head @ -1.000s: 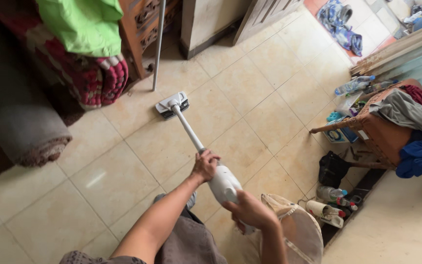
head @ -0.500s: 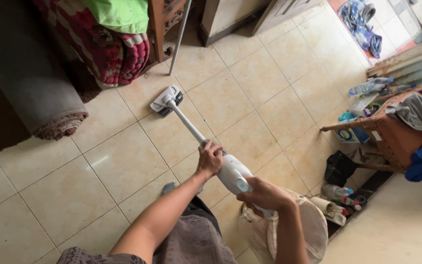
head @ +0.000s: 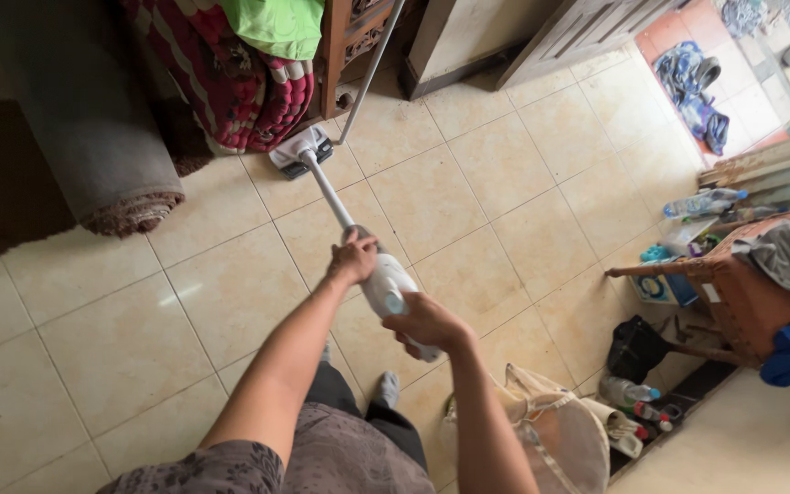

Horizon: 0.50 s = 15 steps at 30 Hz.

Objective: The person uses a cordless stick vacuum to clean a tiled floor and a brown rug in a cluttered room. The person moves the vacuum back and forth across the floor and then transitions to vacuuming the rug.

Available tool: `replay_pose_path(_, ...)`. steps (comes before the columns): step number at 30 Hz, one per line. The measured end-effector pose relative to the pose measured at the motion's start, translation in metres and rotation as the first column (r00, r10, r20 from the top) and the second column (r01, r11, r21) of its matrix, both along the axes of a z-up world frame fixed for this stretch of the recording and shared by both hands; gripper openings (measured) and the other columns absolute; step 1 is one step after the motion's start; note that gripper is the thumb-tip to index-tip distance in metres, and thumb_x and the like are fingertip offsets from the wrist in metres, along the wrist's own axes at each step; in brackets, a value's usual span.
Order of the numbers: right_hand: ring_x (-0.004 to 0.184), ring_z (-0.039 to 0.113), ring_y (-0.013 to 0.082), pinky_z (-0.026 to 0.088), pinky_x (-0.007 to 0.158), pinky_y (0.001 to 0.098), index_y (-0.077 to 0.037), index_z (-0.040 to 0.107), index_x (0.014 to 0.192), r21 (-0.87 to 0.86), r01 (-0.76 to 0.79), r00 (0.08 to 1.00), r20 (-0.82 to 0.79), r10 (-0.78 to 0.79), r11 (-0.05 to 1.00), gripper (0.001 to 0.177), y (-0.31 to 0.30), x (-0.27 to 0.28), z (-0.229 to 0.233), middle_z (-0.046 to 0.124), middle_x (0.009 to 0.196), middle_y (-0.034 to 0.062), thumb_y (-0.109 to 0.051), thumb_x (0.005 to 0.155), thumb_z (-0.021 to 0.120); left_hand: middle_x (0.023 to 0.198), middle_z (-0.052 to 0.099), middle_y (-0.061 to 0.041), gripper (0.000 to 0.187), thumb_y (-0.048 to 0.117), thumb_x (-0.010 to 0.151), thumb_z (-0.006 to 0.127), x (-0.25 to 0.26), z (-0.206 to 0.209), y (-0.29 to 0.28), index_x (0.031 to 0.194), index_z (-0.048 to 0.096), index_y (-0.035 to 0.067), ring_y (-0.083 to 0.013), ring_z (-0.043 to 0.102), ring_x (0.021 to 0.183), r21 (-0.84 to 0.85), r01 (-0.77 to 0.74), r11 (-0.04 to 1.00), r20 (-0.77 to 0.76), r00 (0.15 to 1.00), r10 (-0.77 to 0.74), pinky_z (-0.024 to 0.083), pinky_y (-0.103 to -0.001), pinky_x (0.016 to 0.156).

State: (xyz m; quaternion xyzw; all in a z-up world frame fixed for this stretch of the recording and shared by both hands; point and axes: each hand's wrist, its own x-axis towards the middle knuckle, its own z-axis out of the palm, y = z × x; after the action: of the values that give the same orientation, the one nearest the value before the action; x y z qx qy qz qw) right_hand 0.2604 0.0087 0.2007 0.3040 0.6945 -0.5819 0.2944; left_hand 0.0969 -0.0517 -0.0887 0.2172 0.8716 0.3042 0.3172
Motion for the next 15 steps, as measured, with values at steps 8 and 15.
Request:
replay_pose_path(8,0.04,0.057,0.0161,0.045,0.037,0.0337,0.003,0.057,0.102,-0.098,0.074,0.996,-0.049,-0.079,0.992,0.029,-0.025,0.055,-0.013,0.06,0.061,0.0071,-0.022,0.095,0.068,0.154,0.049,-0.003,0.045,0.033,0.098,0.038,0.04,-0.025,-0.026,0.133,0.066,0.027,-0.0334,0.027,0.153,-0.088,0.199,0.976,-0.088,0.975,-0.206,0.019,-0.066,0.121)
replay_pose_path(15,0.043,0.06,0.0137,0.05,0.042,0.0309,-0.004,0.065,0.105,0.128,-0.043,0.996,0.079,0.033,0.991,0.029,0.021,0.17,0.024,0.065,0.061,0.0083,-0.032,0.097,0.064,0.145,0.059,0.006,0.034,0.02,0.089,0.051,0.184,-0.031,0.006,0.117,0.069,0.014,-0.0495,0.027,0.15,0.023,0.376,0.926,-0.347,0.872,-0.345,0.032,-0.078,0.1)
